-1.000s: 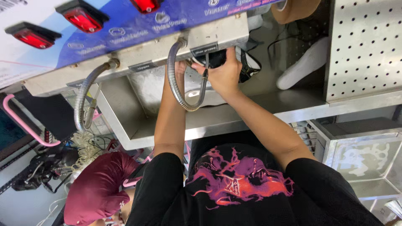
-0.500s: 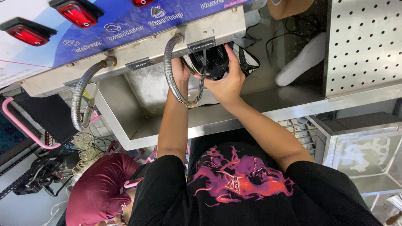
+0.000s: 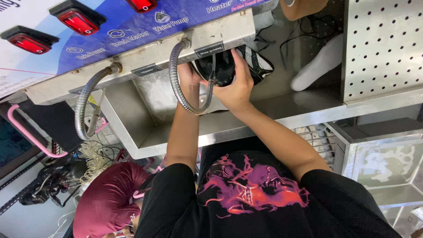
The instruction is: The person uses a handheld spray nozzle to rinse a black and white sneaker under a shoe washing machine. They rotate the shoe to spray water on the sole, sides, and interior, then place it in the sink basin.
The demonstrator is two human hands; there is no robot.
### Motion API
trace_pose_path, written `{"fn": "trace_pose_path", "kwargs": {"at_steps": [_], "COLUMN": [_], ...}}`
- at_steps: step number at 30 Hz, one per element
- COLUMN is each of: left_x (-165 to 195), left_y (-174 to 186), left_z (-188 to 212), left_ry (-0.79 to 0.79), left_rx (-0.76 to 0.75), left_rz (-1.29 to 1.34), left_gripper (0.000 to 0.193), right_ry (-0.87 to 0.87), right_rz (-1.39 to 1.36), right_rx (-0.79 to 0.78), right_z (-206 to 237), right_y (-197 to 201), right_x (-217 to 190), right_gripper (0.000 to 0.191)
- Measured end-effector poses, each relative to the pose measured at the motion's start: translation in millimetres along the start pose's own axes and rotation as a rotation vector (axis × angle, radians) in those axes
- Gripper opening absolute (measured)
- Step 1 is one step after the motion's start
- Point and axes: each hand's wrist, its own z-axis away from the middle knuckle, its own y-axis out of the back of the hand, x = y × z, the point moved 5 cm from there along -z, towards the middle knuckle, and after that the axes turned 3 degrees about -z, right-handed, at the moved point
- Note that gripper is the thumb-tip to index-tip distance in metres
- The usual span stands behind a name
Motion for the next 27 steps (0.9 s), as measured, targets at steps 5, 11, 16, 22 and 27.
{"fn": "trace_pose_path", "kwargs": {"at_steps": [5,11,16,22,27], "left_x": [-1.1,-5.7,-10.8,-20.1,-16.0], "left_y": [-6.9,-19.1,-19.5,-24.0,-28.9], "left_z": [9.6,22.4,23.9,-5.8,-9.9], "left_ry": [0.065,0.099,-0.022,0.058,-0.029], "left_rx": [-0.013,-0.050,-0.171,-0.233,-0.216], "left_rz": [-0.012,0.027,-0.075,-0.125,-0.221], "left_gripper": [0.048,0.056,0.049,0.045,0.042], "right_ry": [0.105,0.160,0.133,-0.036,-0.135], "right_rz": [-0.015,-0.004,-0.003,-0.200,-0.330], "right_rx": [-0.007,-0.010,-0.016,-0.071,-0.093], "right_z": [1.5,6.1,15.4,4.1,1.8], "right_y": [2.2,10.2,23.4,11.6,7.9], "right_x": [-8.9,-12.2,-4.8,22.3,32.0], "right_gripper": [0.102,0.100,0.099,0.097,0.099]}}
